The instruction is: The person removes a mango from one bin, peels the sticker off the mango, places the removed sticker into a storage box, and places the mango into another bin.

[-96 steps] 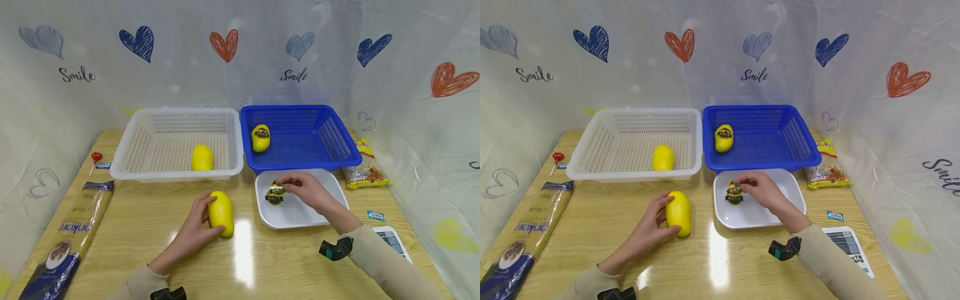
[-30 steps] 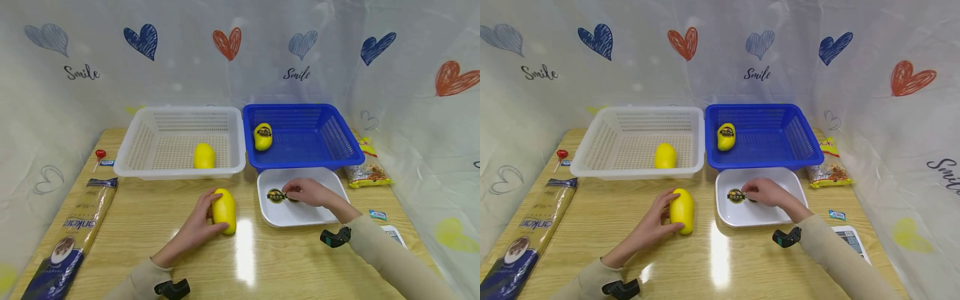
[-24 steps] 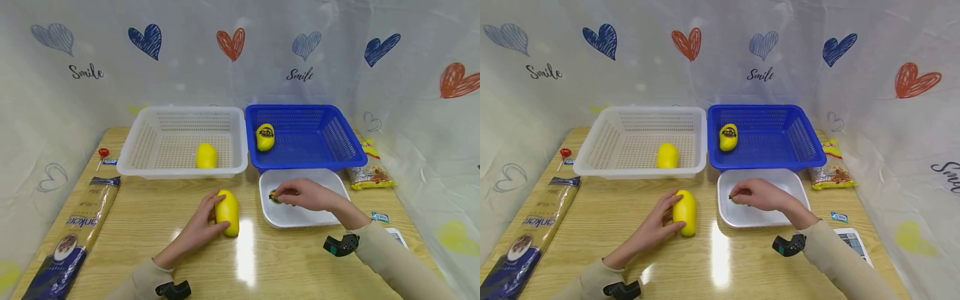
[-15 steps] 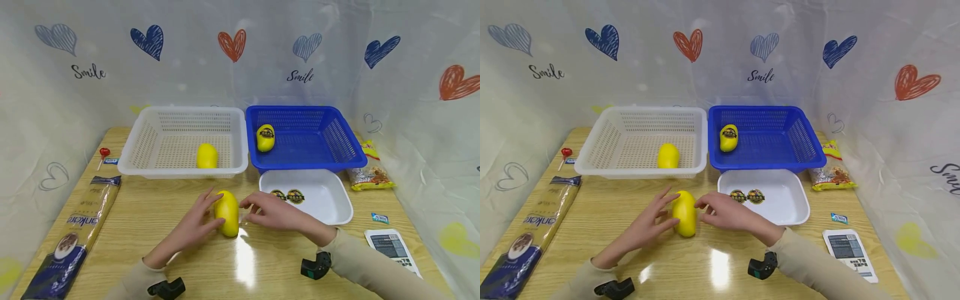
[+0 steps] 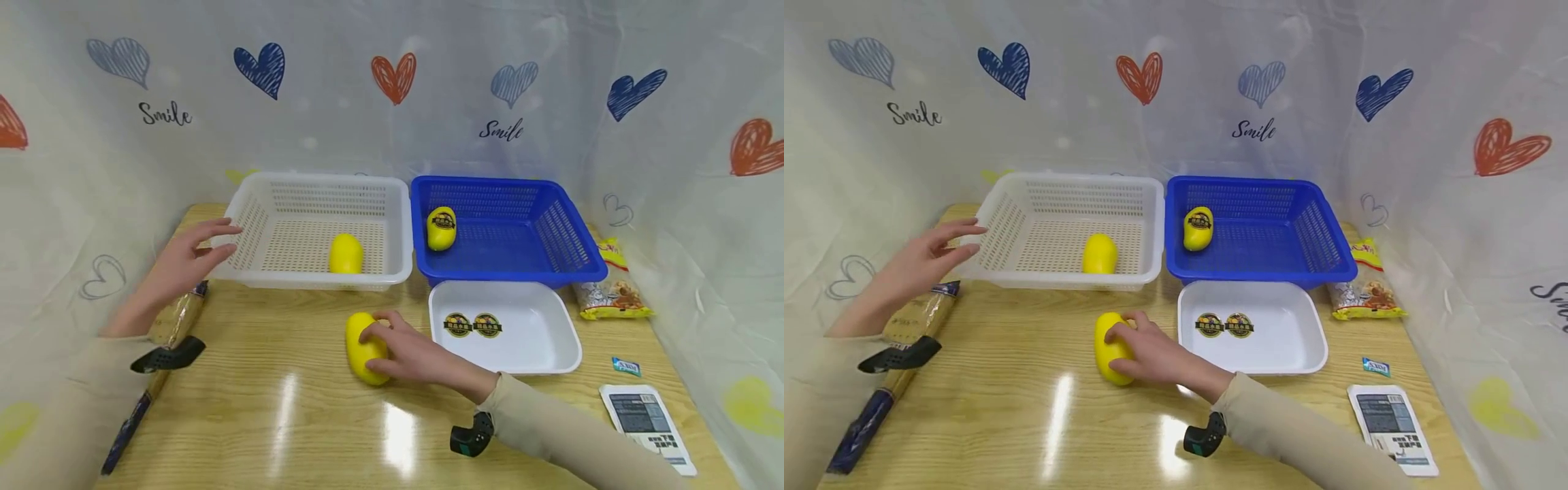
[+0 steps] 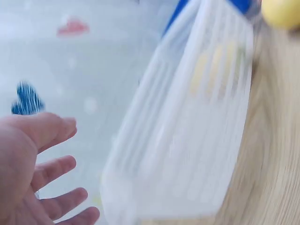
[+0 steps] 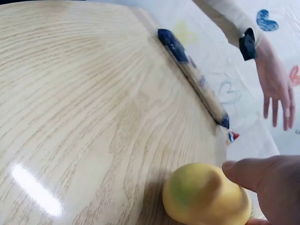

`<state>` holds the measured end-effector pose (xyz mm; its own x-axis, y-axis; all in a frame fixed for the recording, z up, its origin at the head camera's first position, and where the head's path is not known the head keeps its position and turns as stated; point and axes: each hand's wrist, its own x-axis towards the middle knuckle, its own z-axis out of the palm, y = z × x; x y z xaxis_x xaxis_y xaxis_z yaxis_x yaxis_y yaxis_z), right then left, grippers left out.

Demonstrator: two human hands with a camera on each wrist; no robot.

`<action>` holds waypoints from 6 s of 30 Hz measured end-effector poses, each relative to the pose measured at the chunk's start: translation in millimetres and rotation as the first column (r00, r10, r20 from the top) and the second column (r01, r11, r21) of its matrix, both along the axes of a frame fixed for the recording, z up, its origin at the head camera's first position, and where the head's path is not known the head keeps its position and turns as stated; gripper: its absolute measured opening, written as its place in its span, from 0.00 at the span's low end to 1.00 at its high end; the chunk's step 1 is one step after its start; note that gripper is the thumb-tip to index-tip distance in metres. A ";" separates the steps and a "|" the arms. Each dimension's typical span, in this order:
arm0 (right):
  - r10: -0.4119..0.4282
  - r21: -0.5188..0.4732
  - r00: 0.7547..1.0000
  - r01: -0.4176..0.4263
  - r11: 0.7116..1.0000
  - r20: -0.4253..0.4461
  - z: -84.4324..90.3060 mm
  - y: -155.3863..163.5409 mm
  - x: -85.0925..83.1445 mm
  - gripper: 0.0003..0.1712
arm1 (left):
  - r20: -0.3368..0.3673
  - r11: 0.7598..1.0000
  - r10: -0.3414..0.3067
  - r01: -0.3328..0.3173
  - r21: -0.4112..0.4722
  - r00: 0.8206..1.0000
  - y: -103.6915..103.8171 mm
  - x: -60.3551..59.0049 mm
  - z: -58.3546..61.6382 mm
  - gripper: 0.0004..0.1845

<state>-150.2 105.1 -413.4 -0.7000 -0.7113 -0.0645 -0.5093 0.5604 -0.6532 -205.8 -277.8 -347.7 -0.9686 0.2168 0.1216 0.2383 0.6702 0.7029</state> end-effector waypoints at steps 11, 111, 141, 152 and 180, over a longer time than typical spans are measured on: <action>0.007 -0.028 0.995 -0.004 1.000 0.096 -9.9 -1.3 -5.2 0.25 | 0.306 0.988 -0.007 -0.041 0.151 0.952 -65.4 -27.4 -48.8 0.31; -0.560 0.096 0.670 0.596 0.797 0.488 12.5 82.9 -211.7 0.33 | 0.309 0.889 -0.072 -0.080 0.451 0.948 -61.0 -36.3 -72.4 0.28; -0.104 -0.178 0.982 0.131 0.975 0.158 69.3 71.4 -41.6 0.26 | 0.300 0.835 -0.098 -0.085 0.543 0.949 -61.6 -37.0 -75.2 0.26; 0.028 0.002 0.991 -0.028 1.000 0.128 3.6 25.1 28.4 0.25 | 0.306 0.834 -0.101 -0.087 0.545 0.947 -62.5 -38.1 -78.4 0.26; -0.096 0.037 0.995 0.097 0.995 -0.022 -21.6 14.4 27.8 0.35 | -0.368 0.948 -0.109 0.208 0.240 0.923 52.2 32.0 -34.0 0.20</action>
